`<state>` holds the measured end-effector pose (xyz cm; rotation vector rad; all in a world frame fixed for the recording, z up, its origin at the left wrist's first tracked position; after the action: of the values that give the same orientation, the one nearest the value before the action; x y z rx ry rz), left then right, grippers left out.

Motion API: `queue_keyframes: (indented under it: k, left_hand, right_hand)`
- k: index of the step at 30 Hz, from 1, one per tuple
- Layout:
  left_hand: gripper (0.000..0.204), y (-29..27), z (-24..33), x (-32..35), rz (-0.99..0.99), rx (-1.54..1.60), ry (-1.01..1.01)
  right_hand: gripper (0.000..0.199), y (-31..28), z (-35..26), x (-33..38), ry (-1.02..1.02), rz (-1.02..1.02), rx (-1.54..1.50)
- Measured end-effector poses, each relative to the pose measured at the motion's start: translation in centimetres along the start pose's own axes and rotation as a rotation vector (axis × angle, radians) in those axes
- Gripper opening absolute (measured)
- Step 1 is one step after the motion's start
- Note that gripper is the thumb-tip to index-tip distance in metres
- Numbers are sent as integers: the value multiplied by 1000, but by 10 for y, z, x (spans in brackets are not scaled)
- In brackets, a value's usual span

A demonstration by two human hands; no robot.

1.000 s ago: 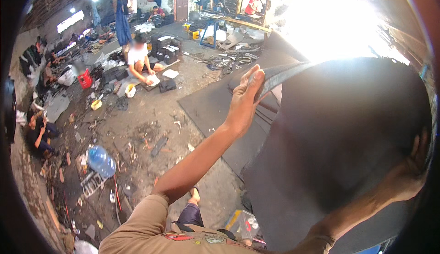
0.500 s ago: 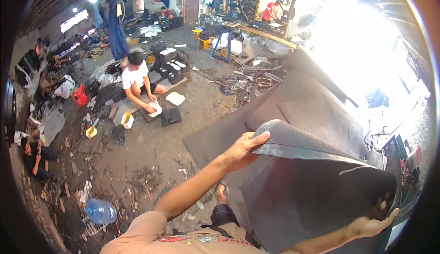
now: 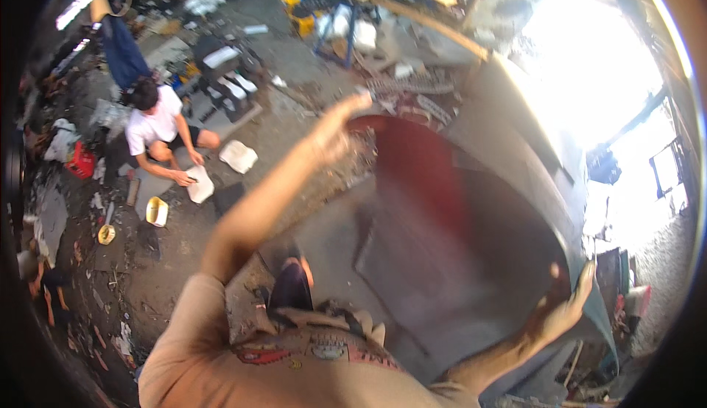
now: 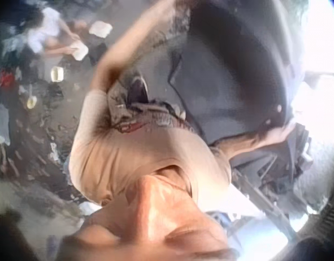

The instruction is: The person applies a dark liquid and a yellowish substance to a large black rubber sheet using a cloth and a brush. They spread the substances evenly across the surface and then lift and move the sheet within the workshop.

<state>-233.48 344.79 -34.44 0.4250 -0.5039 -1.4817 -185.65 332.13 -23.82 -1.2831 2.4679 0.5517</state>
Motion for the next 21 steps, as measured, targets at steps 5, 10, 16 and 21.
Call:
queue_keyframes:
  k: [5,10,16,21]
  left_hand:
    - [42,-93,69,-187,-81,274,158]
    - [32,-175,133,-332,2,462,331]
    - [15,-289,254,-492,19,470,397]
    - [6,-391,335,-642,22,456,570]
  right_hand:
    - [62,207,47,-43,29,-35,-90]
    - [64,393,157,-92,56,-27,-105]
    - [48,602,252,-151,107,-204,-244]
    - [43,760,372,-212,51,-269,-289]
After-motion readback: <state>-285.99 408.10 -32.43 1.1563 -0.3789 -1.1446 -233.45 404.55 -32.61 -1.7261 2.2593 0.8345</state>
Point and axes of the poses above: each hand's wrist, its own x-axis away from the middle knuckle, its own y-axis out of the palm, z = x × y, the point moved 2 cm from there along -x, towards the middle knuckle, and after that the axes turned 1 degree about y, right-handed, at the moved point
